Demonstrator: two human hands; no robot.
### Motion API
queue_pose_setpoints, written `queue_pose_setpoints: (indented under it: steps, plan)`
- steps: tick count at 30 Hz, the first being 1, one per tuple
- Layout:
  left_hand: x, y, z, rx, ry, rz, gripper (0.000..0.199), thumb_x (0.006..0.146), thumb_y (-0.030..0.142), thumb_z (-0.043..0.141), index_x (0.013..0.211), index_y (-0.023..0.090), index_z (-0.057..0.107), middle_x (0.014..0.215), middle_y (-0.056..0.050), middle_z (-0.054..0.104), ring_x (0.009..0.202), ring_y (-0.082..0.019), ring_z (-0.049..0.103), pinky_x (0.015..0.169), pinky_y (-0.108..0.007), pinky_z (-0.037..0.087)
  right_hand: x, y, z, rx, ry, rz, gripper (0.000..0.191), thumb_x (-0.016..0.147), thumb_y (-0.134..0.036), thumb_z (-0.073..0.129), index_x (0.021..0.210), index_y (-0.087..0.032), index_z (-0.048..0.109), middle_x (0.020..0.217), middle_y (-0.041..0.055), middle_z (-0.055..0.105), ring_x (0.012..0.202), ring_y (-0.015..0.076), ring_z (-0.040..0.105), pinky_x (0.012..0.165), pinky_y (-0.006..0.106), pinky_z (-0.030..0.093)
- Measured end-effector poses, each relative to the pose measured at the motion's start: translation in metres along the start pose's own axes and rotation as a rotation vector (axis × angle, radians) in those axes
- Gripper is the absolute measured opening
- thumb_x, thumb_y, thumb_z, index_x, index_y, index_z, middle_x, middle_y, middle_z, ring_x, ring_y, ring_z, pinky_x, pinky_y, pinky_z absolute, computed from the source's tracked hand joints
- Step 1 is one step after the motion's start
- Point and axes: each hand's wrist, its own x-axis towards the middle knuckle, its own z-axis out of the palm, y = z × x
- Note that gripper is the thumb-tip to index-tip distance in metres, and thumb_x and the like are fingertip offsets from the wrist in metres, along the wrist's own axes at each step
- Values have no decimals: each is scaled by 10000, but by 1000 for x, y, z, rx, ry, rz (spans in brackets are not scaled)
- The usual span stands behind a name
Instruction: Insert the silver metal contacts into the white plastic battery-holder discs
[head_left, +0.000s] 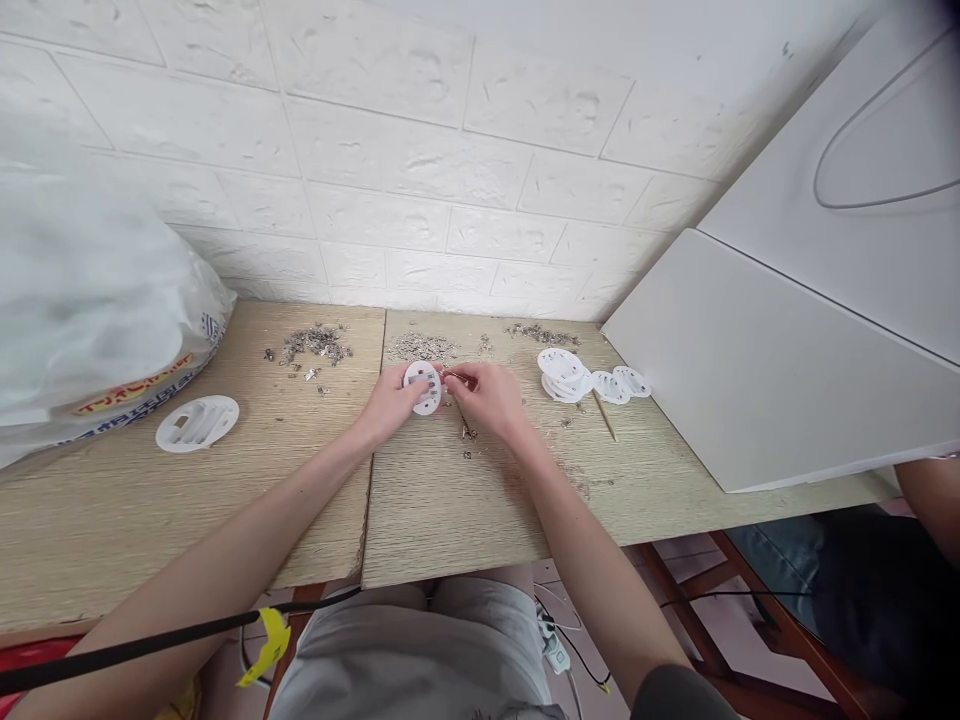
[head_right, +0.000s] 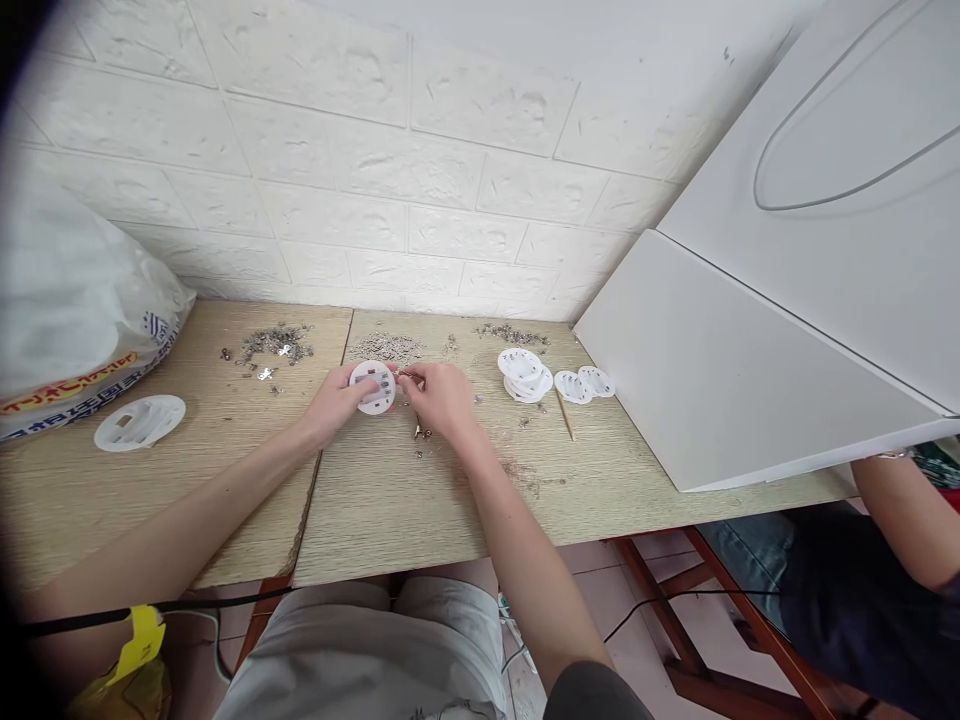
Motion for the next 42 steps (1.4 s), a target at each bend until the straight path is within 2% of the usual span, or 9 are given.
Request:
queue_pose_setpoints:
  steps: [3,6,10,16,21,31,37,40,42]
  plan:
    - [0,0,-2,-63,34,62,385,676,339,579,976,123,689,862,-65,698,786,-191,625,691,-276,479,1,-1,0,188,19,20,260,846,-360,567,993,-220,729,758,-2,704,608,117,527,576,240,330]
    - [0,-1,-3,-127,3,110,416,736,389,578,1042,129,689,927,-75,703,844,-198,627,719,-271,474,1,-4,-3,361,44,30,297,806,-388,624,992,-173,710,766,8,687,600,106,497,577,234,348]
    - [-1,0,-4,6,-3,255,384,801,369,555,1097,159,680,1038,-76,676,923,-203,609,766,-282,474,0,-5,-6,452,71,-44,265,792,-401,654,857,-149,704,731,6,657,588,99,447,567,239,335]
    - [2,-1,-12,462,228,684,239,815,206,568,1030,184,671,957,-51,629,877,-183,559,788,-307,456,-3,-3,-8,197,230,-226,215,876,-364,601,870,-174,702,805,33,692,731,139,559,680,258,393]
    - [5,-5,-17,703,244,942,98,850,153,538,908,176,613,870,-51,626,878,-198,553,797,-329,442,-4,-2,-2,-71,237,-404,285,955,-367,489,913,-190,709,815,54,690,792,156,572,716,267,387]
    - [6,-4,-22,732,240,1047,90,887,170,526,845,186,604,840,-48,631,851,-184,571,770,-323,448,-7,-3,0,-171,257,-488,379,992,-383,392,951,-194,718,788,65,670,774,154,557,669,269,379]
    - [5,-4,-22,730,221,1014,92,873,170,515,848,184,602,826,-48,631,826,-178,576,750,-315,453,-8,-5,-1,-111,259,-479,342,979,-380,427,950,-207,722,783,69,661,766,157,570,681,272,412]
    - [4,-3,-21,725,147,975,99,845,173,514,847,182,612,791,-42,615,769,-167,562,713,-298,450,-7,-3,-5,-30,335,-448,330,976,-352,432,918,-195,716,780,70,656,757,157,575,694,275,430]
    - [3,-2,-20,721,43,902,98,805,175,526,832,180,620,759,-33,601,722,-157,540,688,-287,440,-6,-1,-8,2,391,-410,319,972,-330,433,883,-191,706,786,72,657,751,160,573,692,281,432]
